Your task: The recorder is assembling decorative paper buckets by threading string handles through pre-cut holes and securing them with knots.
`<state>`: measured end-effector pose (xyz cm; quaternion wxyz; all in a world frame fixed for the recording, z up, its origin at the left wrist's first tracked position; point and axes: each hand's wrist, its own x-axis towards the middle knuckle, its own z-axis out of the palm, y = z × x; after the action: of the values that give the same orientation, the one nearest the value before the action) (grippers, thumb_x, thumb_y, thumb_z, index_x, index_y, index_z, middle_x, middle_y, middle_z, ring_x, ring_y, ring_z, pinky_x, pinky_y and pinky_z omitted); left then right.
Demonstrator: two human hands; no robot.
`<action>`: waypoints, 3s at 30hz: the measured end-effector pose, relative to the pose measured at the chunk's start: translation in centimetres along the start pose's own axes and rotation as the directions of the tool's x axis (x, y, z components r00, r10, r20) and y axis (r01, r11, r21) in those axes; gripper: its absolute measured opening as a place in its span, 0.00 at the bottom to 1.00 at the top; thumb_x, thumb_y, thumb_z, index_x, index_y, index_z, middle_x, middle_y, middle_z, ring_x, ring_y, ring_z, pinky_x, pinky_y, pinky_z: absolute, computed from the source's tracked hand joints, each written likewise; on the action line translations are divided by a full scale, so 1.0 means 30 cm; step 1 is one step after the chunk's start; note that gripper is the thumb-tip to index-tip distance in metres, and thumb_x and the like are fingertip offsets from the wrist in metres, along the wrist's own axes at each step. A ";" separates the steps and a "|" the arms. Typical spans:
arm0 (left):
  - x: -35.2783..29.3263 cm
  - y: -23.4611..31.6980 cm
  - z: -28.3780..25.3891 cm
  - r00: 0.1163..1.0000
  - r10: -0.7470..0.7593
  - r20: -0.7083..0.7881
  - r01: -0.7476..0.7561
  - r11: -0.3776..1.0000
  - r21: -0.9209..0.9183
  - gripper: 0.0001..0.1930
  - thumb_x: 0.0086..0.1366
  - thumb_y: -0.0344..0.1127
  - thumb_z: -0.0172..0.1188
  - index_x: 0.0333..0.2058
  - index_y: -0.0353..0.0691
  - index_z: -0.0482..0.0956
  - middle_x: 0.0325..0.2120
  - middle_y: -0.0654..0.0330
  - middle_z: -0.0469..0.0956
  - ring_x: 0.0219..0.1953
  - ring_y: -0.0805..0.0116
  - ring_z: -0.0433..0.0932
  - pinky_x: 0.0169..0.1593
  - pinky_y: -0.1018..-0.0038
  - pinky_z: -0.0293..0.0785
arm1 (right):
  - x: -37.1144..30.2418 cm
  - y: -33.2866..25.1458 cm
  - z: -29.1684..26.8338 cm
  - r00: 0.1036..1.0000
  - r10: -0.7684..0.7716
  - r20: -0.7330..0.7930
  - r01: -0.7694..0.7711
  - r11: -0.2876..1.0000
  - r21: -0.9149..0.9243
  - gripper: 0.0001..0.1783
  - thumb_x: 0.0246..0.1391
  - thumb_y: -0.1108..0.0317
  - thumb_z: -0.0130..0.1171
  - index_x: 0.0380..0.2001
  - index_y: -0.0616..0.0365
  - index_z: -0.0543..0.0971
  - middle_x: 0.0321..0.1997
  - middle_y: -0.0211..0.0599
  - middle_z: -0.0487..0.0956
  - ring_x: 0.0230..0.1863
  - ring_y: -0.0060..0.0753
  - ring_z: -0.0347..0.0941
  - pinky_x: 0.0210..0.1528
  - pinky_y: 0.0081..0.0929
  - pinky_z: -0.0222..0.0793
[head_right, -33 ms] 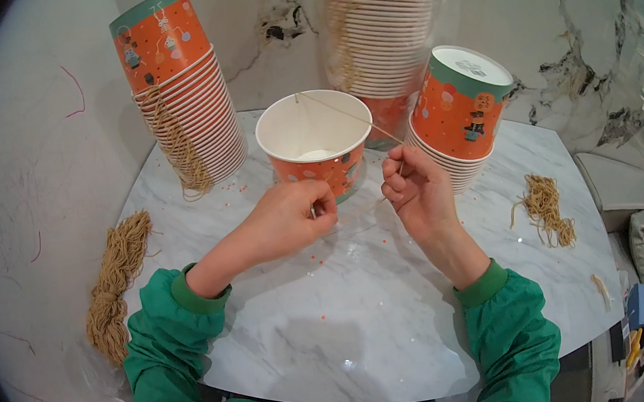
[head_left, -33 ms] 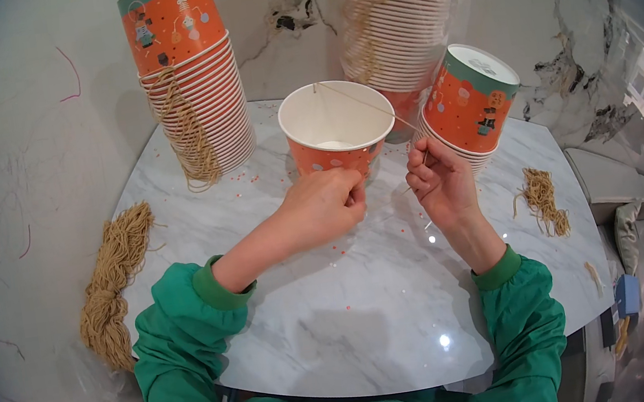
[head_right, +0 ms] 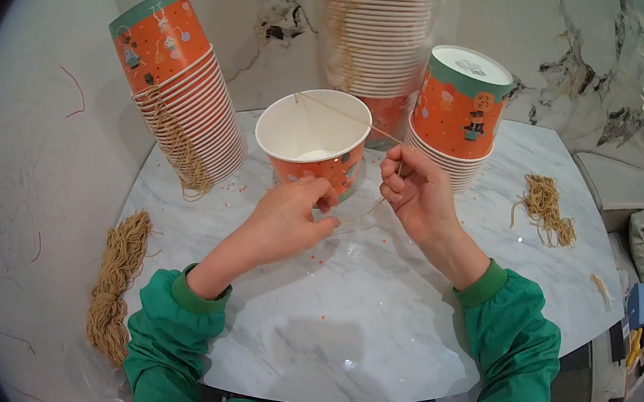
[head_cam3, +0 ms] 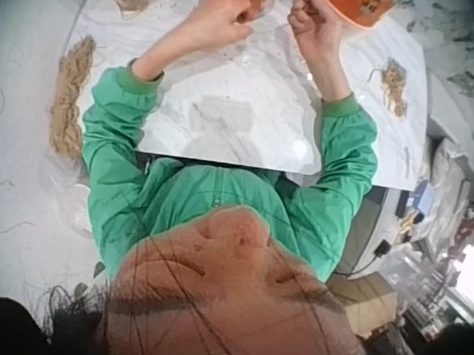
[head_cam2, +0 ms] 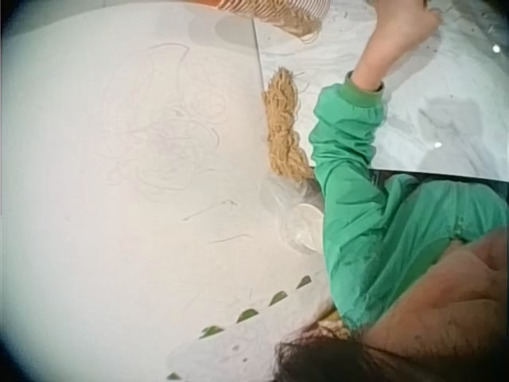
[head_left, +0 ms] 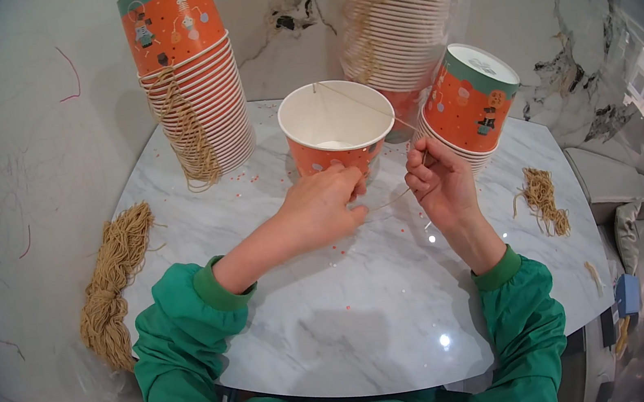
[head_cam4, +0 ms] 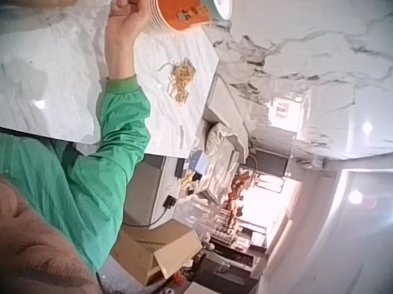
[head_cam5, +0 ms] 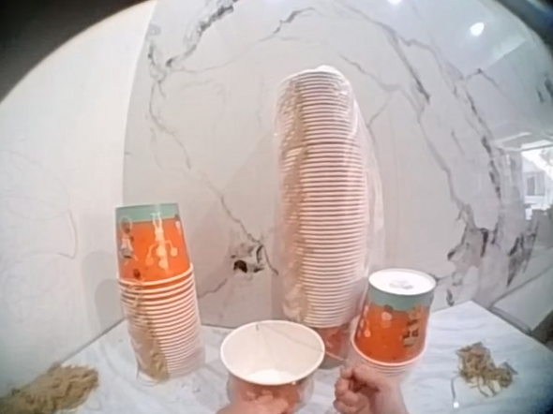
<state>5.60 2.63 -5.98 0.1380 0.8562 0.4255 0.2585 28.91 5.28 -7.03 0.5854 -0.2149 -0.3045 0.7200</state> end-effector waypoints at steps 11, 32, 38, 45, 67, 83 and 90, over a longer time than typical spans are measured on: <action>0.000 0.115 0.085 0.933 -0.170 0.318 0.360 0.416 -0.835 0.28 0.65 0.34 0.62 0.60 0.35 0.64 0.29 0.62 0.78 0.24 0.78 0.78 0.25 0.80 0.71 | -0.049 0.048 0.052 0.995 0.080 0.056 -0.080 0.997 -0.005 0.10 0.66 0.64 0.49 0.37 0.60 0.74 0.29 0.34 0.76 0.23 0.20 0.61 0.26 0.21 0.59; 0.020 0.037 -0.107 0.943 -0.321 0.084 0.318 0.802 -0.505 0.06 0.63 0.31 0.62 0.29 0.35 0.78 0.23 0.68 0.76 0.23 0.83 0.70 0.23 0.81 0.67 | 0.025 0.003 -0.034 0.983 -0.077 -0.167 0.044 0.980 -0.197 0.11 0.64 0.64 0.52 0.40 0.61 0.77 0.35 0.37 0.80 0.34 0.27 0.77 0.36 0.23 0.72; 0.009 0.028 -0.053 0.976 -0.218 0.010 0.191 0.830 -0.524 0.06 0.63 0.30 0.61 0.29 0.33 0.79 0.23 0.68 0.77 0.25 0.83 0.72 0.27 0.81 0.68 | 0.022 0.030 -0.063 0.949 -0.313 -0.027 0.106 0.401 -0.910 0.15 0.60 0.65 0.58 0.46 0.63 0.76 0.42 0.37 0.78 0.31 0.27 0.74 0.33 0.25 0.71; 0.002 0.044 -0.048 0.974 -0.225 -0.024 0.191 0.874 -0.446 0.06 0.63 0.29 0.61 0.31 0.31 0.79 0.24 0.67 0.78 0.27 0.81 0.73 0.31 0.80 0.70 | -0.109 0.074 0.129 0.942 -0.113 0.316 0.330 0.489 -0.808 0.18 0.56 0.76 0.56 0.51 0.63 0.73 0.45 0.34 0.79 0.29 0.17 0.72 0.29 0.19 0.68; -0.003 0.065 -0.049 0.975 -0.221 -0.031 0.193 0.906 -0.376 0.08 0.62 0.32 0.59 0.31 0.30 0.79 0.22 0.62 0.79 0.26 0.77 0.75 0.31 0.75 0.71 | -0.111 0.104 0.113 0.834 -0.278 0.477 0.525 0.132 -0.840 0.08 0.54 0.79 0.61 0.39 0.64 0.77 0.29 0.40 0.78 0.24 0.29 0.75 0.25 0.25 0.69; 0.010 0.082 -0.087 0.885 0.075 -0.459 -0.062 0.997 0.043 0.06 0.59 0.30 0.62 0.34 0.36 0.79 0.27 0.59 0.77 0.27 0.66 0.77 0.33 0.70 0.71 | -0.075 0.104 0.072 0.905 -0.309 0.294 0.398 0.366 -0.841 0.05 0.58 0.73 0.60 0.33 0.64 0.75 0.21 0.25 0.75 0.21 0.12 0.65 0.22 0.16 0.60; 0.081 0.053 -0.093 0.810 0.385 -0.443 -0.155 0.869 0.471 0.10 0.53 0.28 0.62 0.36 0.37 0.79 0.30 0.61 0.77 0.39 0.59 0.76 0.42 0.64 0.70 | -0.078 0.091 0.087 0.957 -0.240 0.166 0.274 0.549 -0.790 0.07 0.61 0.71 0.59 0.33 0.63 0.74 0.26 0.25 0.75 0.24 0.11 0.67 0.22 0.15 0.64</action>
<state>6.31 3.66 -2.14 -0.2060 0.8149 0.3623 0.4028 25.74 2.15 -7.13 0.5173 -0.3954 -0.6359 0.4143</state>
